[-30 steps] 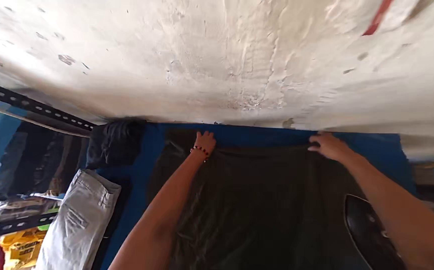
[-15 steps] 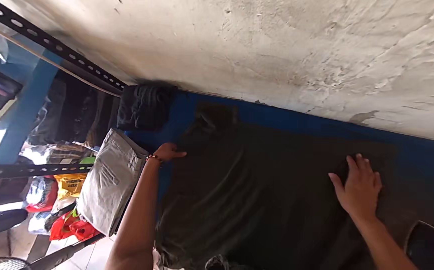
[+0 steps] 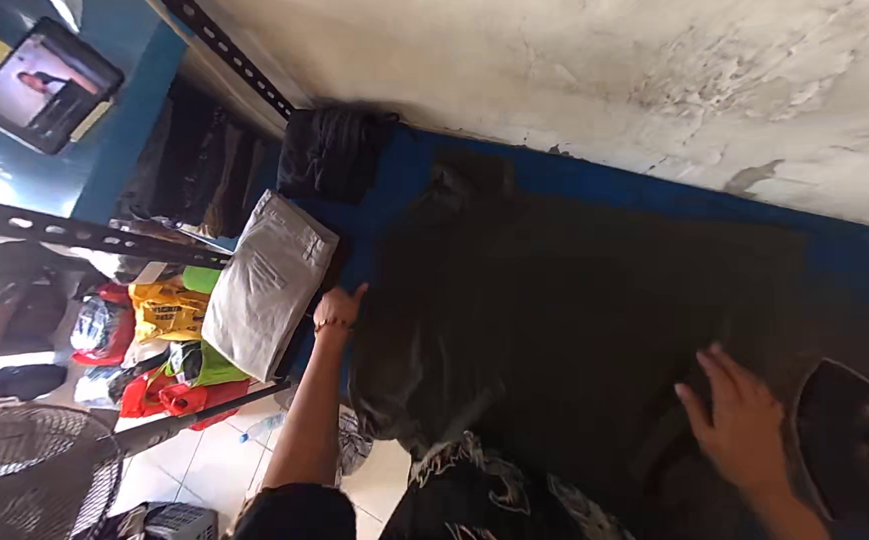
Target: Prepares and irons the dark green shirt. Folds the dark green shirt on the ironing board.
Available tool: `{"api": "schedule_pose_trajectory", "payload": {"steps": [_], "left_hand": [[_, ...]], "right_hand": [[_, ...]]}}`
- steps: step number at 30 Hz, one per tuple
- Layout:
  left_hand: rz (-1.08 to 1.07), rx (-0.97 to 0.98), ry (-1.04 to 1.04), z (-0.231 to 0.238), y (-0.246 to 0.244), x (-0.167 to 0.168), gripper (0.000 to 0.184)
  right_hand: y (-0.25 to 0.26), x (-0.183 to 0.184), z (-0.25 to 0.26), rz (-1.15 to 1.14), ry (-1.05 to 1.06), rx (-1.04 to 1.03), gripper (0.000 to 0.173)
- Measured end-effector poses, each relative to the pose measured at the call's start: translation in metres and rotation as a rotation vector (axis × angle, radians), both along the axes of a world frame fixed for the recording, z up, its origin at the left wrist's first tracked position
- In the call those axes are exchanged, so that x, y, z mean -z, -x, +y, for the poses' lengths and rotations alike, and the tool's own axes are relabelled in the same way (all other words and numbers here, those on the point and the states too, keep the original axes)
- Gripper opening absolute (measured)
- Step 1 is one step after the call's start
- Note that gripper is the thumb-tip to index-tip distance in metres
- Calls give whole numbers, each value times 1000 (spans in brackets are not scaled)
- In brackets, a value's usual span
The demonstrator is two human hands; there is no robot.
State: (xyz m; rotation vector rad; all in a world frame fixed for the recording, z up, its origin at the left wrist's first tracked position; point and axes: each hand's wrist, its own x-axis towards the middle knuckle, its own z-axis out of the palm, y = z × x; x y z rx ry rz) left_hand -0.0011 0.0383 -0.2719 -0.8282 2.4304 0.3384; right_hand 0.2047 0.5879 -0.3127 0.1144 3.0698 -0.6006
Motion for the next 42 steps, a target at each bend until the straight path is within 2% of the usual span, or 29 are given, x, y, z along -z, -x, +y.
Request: {"api": "schedule_pose_trajectory", "payload": {"steps": [3, 6, 8, 10, 13, 15, 18, 20, 21, 23, 29, 31, 33, 35, 36, 38, 42], "left_hand": [[-8, -104, -238, -29, -63, 13, 59], [70, -93, -333, -25, -70, 9, 44], [155, -76, -309, -19, -59, 2, 36], [251, -103, -190, -22, -53, -1, 35], [332, -76, -41, -21, -70, 7, 35], [433, 150, -16, -6, -106, 13, 36], [513, 778, -130, 25, -195, 28, 41], [543, 1069, -251, 47, -246, 36, 45], [558, 1128, -274, 52, -260, 41, 39], [612, 1128, -243, 52, -271, 52, 12], [402, 1088, -258, 8, -298, 41, 16], [274, 1094, -242, 15, -299, 44, 16], [-72, 1081, -185, 37, -279, 29, 20], [-487, 1032, -119, 67, -243, 4, 44], [-598, 995, -118, 79, -227, -5, 52], [-606, 928, -168, 101, -195, -21, 56], [-161, 880, -250, 137, -132, -49, 46]], "right_hand": [[-114, -6, -47, 27, 44, -88, 63], [-190, 2, -66, -41, 76, -75, 62], [-209, 0, -68, -83, 99, -35, 49], [-215, 2, -61, -82, 98, -13, 37], [-222, 11, -44, -67, 52, -23, 24], [-222, 14, -38, -57, 18, -23, 21], [-223, 15, -36, -50, -34, -34, 20], [-220, 14, -37, -39, -62, -51, 19], [-217, 12, -37, -44, -69, -59, 18], [-214, 6, -35, -106, -66, -72, 18], [-240, -11, -23, -439, 42, -85, 31], [-237, -12, -27, -547, 8, -99, 27], [-211, -25, -30, -846, -20, -113, 20], [-170, -41, -25, -1005, 29, -162, 29], [-149, -49, -22, -953, 72, -154, 36], [-102, -60, -14, -723, 96, -96, 40], [-25, -79, 22, -224, -26, 54, 45]]}}
